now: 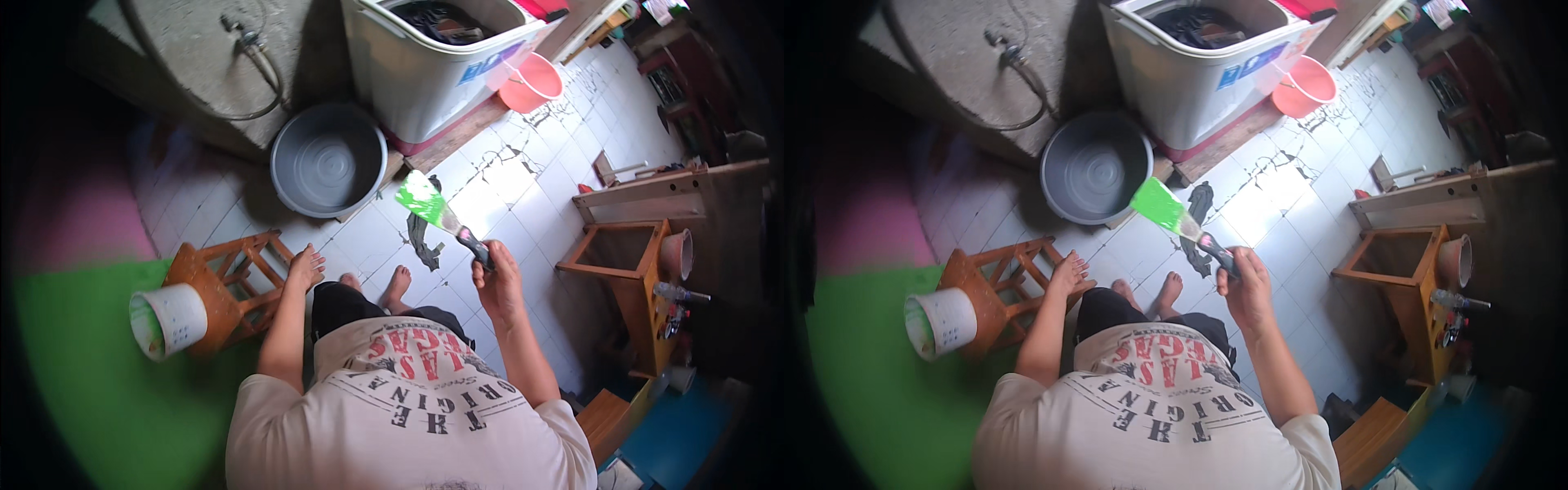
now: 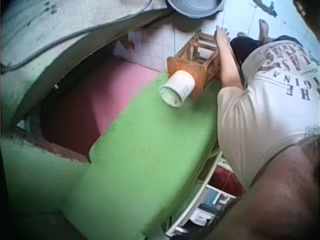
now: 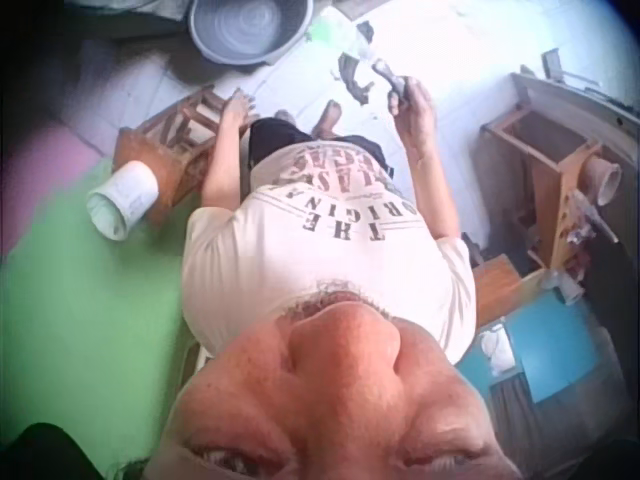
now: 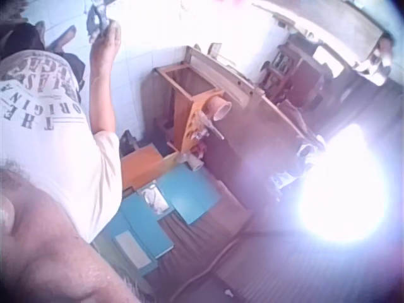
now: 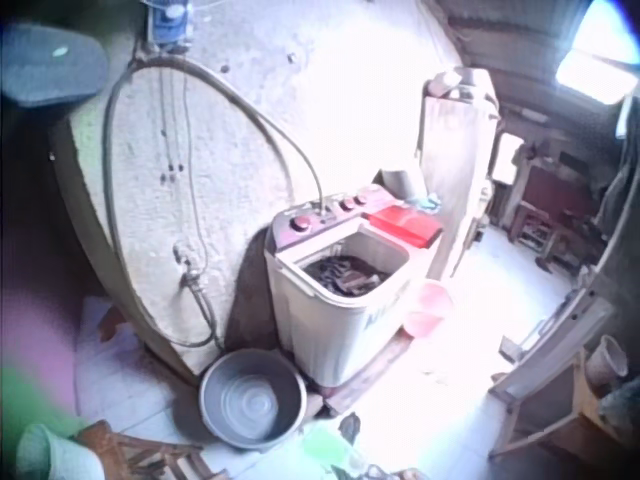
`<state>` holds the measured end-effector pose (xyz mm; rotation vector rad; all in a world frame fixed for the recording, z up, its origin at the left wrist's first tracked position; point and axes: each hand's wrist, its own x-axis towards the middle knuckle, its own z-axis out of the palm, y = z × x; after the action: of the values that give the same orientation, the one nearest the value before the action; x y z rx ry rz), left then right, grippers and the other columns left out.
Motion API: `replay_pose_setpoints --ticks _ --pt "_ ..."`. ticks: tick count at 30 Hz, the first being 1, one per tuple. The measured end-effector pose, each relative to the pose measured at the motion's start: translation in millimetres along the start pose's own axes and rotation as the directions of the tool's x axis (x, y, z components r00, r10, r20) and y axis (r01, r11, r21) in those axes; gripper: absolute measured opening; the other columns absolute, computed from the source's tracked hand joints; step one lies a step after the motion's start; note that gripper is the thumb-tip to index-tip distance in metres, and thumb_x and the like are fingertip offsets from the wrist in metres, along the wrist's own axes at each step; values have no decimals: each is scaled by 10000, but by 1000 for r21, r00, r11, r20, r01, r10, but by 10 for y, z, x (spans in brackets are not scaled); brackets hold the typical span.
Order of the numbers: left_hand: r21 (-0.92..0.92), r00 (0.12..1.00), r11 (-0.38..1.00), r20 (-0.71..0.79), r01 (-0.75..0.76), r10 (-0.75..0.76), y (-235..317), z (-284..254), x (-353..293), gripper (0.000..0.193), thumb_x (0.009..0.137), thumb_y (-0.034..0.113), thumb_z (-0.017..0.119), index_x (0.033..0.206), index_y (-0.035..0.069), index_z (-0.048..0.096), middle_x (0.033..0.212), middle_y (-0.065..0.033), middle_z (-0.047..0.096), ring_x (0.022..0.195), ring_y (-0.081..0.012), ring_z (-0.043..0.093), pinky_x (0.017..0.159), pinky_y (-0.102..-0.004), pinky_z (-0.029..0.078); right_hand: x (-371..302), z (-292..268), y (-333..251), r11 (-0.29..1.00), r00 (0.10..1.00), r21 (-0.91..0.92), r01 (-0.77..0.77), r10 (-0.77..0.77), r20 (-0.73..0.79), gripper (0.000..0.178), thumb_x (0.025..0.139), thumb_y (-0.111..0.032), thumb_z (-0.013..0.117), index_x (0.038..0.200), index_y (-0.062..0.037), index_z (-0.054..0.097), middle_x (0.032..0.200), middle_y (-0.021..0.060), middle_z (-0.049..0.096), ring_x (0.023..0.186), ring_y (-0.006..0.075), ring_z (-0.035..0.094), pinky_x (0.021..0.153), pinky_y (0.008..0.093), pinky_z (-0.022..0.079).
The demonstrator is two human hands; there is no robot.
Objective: The person stirs green paint in a small bucket using a brush, adds liquid from a bottle, and later picks up a piece of cloth.
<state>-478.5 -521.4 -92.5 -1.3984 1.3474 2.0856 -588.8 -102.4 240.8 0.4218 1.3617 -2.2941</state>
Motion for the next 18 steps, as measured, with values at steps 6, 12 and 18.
replay_pose_setpoints --ticks 6,12,18 --pt "-435 991 899 -88 53 -101 -267 571 880 989 919 572 668 1575 25 169 1611 -251 174 1483 -415 257 1095 -573 431 -136 -728 -63 999 962 38 39 -28 -272 246 1042 -297 575 1065 -53 596 723 13 551 595 84 512 487 198 397" --pt "-646 944 763 -251 0 -213 -154 961 1752 975 893 523 728 1581 78 200 1620 -210 183 1478 -402 269 1086 -596 433 -162 -1025 117 995 887 78 62 -19 -462 215 1040 -273 591 1065 -62 614 776 0 573 614 71 524 469 182 409" --pt "-736 962 660 -262 -150 -73 -203 871 2343 553 923 165 664 1414 47 438 1424 -162 489 1297 -363 508 1043 -577 486 99 -1066 202 997 859 75 10 30 -511 220 1032 -293 604 1055 -76 620 769 -4 568 610 68 515 467 174 407"
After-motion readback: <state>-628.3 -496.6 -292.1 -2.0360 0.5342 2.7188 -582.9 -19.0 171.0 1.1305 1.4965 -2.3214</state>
